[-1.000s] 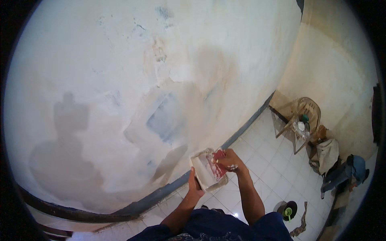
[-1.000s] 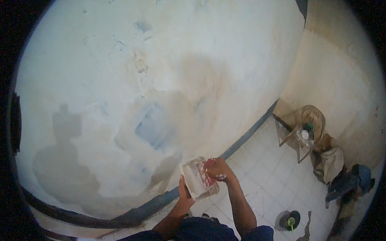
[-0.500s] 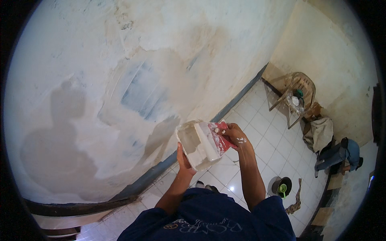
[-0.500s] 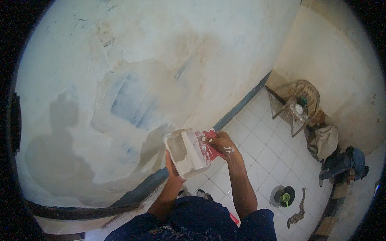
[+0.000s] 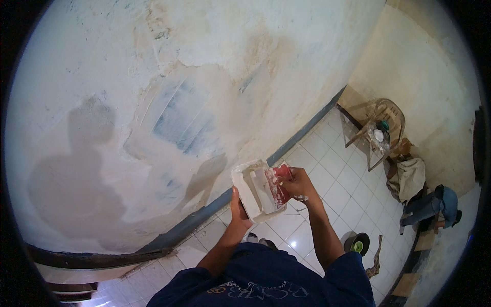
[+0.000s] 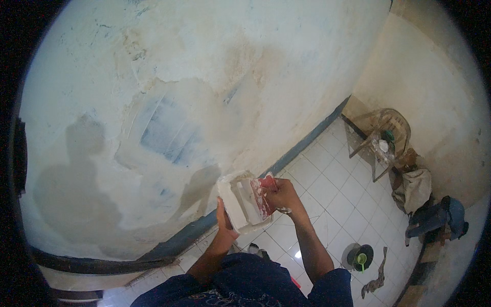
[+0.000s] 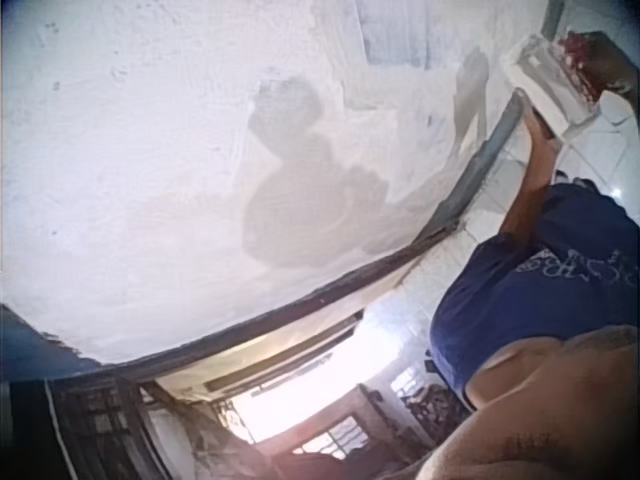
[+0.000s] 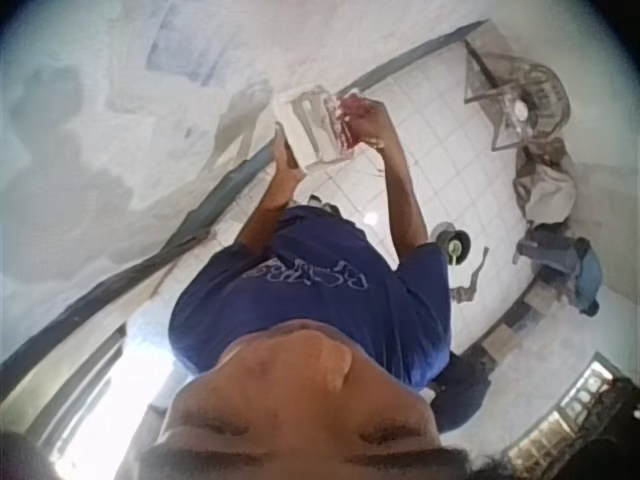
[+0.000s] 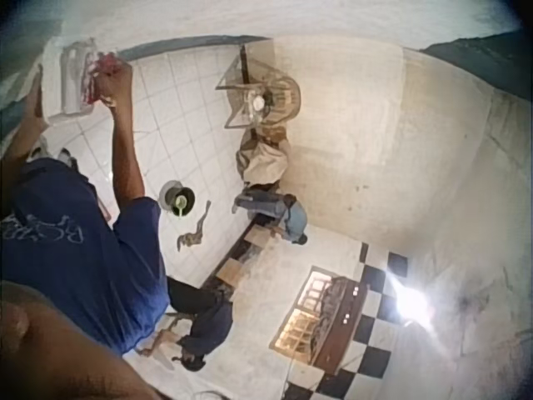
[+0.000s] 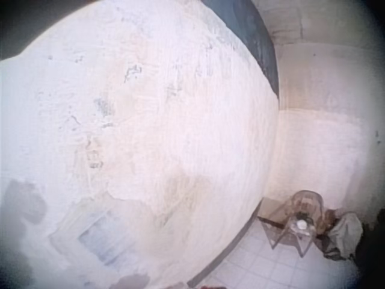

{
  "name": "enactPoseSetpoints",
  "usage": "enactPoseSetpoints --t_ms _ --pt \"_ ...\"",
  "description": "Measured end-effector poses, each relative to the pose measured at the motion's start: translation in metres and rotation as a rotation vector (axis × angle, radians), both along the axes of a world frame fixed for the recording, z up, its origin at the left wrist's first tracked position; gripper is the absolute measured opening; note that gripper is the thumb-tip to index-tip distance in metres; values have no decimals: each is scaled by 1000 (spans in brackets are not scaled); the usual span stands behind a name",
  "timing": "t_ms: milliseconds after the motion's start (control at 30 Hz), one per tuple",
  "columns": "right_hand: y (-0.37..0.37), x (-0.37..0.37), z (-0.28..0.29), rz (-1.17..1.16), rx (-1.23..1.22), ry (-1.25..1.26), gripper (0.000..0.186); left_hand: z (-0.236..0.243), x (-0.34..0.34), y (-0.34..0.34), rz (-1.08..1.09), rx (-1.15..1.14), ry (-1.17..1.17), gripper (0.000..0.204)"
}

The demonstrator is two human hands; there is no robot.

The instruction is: The person applies filler to a section of a damaged wall using a putty knife while holding a plastic container of the substance.

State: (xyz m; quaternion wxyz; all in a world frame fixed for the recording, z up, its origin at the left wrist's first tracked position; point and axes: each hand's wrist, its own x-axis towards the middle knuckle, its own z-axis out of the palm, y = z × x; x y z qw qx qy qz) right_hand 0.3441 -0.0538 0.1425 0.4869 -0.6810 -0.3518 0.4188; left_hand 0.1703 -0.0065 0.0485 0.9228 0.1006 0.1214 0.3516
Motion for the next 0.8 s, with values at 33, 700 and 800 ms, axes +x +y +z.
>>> enactPoseSetpoints --t_ms 33,700,800 --pt "2 0 -2 37 -27 -146 21 4 1 -2 -4 39 13 74" --pt "-11 23 -53 -46 37 326 25 2 5 4 83 15 -146 74" --pt "-9 14 -53 -178 115 418 25 3 8 4 78 13 -138 76"
